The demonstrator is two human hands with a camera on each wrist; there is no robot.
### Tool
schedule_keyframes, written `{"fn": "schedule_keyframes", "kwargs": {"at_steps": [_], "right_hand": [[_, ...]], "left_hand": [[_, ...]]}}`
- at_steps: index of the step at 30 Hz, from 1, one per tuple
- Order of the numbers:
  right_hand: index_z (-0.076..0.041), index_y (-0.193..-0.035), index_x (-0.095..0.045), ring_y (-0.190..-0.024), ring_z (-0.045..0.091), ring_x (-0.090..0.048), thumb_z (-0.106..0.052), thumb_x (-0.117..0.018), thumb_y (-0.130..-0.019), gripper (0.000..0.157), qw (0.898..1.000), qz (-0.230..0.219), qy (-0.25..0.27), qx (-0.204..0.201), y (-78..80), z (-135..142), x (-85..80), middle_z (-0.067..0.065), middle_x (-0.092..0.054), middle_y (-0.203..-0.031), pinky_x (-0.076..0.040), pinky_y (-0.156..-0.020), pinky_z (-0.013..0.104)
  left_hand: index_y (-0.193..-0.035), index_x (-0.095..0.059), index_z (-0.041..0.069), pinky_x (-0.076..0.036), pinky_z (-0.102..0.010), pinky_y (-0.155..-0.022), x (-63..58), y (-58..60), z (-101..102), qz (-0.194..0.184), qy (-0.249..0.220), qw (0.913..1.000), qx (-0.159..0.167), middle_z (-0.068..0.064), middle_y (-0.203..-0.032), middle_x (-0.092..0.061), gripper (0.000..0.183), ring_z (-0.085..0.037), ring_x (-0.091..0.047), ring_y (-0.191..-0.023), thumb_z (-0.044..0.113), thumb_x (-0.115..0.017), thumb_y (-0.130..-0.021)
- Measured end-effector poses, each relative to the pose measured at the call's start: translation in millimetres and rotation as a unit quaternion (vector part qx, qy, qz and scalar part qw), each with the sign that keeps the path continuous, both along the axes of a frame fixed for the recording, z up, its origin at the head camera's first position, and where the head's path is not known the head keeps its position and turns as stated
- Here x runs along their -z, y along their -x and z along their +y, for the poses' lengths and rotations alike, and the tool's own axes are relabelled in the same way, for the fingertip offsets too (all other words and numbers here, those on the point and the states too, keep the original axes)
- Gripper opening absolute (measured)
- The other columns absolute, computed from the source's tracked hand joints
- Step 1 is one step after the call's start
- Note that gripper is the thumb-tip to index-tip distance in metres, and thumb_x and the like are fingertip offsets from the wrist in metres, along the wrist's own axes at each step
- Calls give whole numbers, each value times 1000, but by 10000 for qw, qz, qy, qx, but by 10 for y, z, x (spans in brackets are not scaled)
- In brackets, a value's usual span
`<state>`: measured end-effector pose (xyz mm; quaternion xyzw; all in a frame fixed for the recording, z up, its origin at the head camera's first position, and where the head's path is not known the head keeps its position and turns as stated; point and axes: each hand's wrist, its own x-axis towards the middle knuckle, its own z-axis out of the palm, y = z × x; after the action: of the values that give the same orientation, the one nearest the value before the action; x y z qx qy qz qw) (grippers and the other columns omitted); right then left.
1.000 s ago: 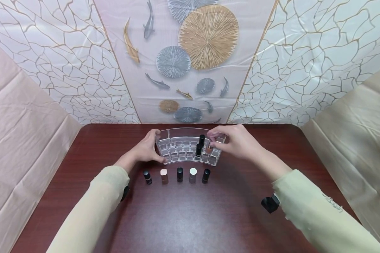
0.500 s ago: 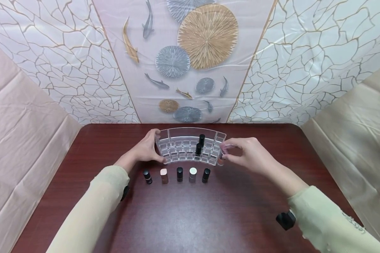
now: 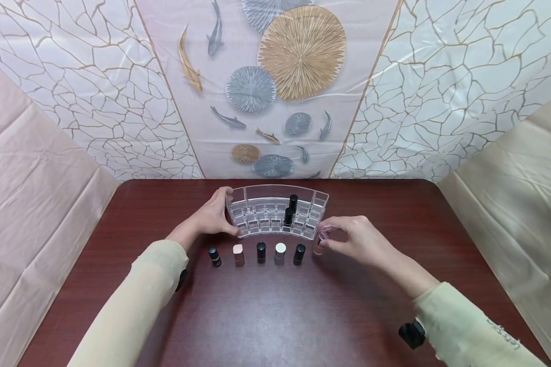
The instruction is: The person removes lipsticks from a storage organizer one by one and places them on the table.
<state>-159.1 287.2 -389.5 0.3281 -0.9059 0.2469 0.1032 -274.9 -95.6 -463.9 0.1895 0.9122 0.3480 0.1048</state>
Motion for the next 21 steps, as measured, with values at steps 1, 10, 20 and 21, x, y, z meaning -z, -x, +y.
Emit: {"fn": "schedule_keyframes", "kwargs": {"at_steps": [1, 10, 20, 21], "right_hand": [[-17, -112, -81, -91, 13, -78, -1, -91, -80, 37, 10000, -18, -4, -17, -4, -3, 23, -9, -81, -100, -57, -80, 20], [-16, -113, -80, -92, 13, -77, -1, -90, -82, 37, 9998, -140, 8, -127, -28, -10, 193, -8, -80, -101, -63, -77, 43], [-16, -115, -80, -93, 17, -77, -2, -88, -84, 35, 9992, -378, -50, -87, -45, -14, 315, -8, -80, -103, -63, -80, 41], [-15, -115, -80, -93, 18, -77, -2, -88, -85, 34, 9991, -423, -61, -80, -47, -14, 318, -7, -80, -103, -63, -80, 42]], "left_hand": [[-159, -24, 0, -41, -48, -119, -2, -1, 0, -11, -4, 10000, -3, -23, -153, -41, 124, -36, -47, -141, 28, -103, -67], [-159, -24, 0, -41, -48, -120, -4, 7, -3, 14, 18, 10000, 38, -24, -152, -41, 124, -36, -47, -141, 28, -102, -67], [-159, -23, 1, -41, -47, -120, 1, 9, 0, -6, 18, 10000, 40, -24, -152, -41, 123, -36, -47, -141, 27, -102, -68], [-159, -23, 1, -41, -47, -120, 5, 11, 0, -12, 15, 10000, 37, -24, -152, -41, 123, -36, -47, -141, 27, -102, -68]]}}
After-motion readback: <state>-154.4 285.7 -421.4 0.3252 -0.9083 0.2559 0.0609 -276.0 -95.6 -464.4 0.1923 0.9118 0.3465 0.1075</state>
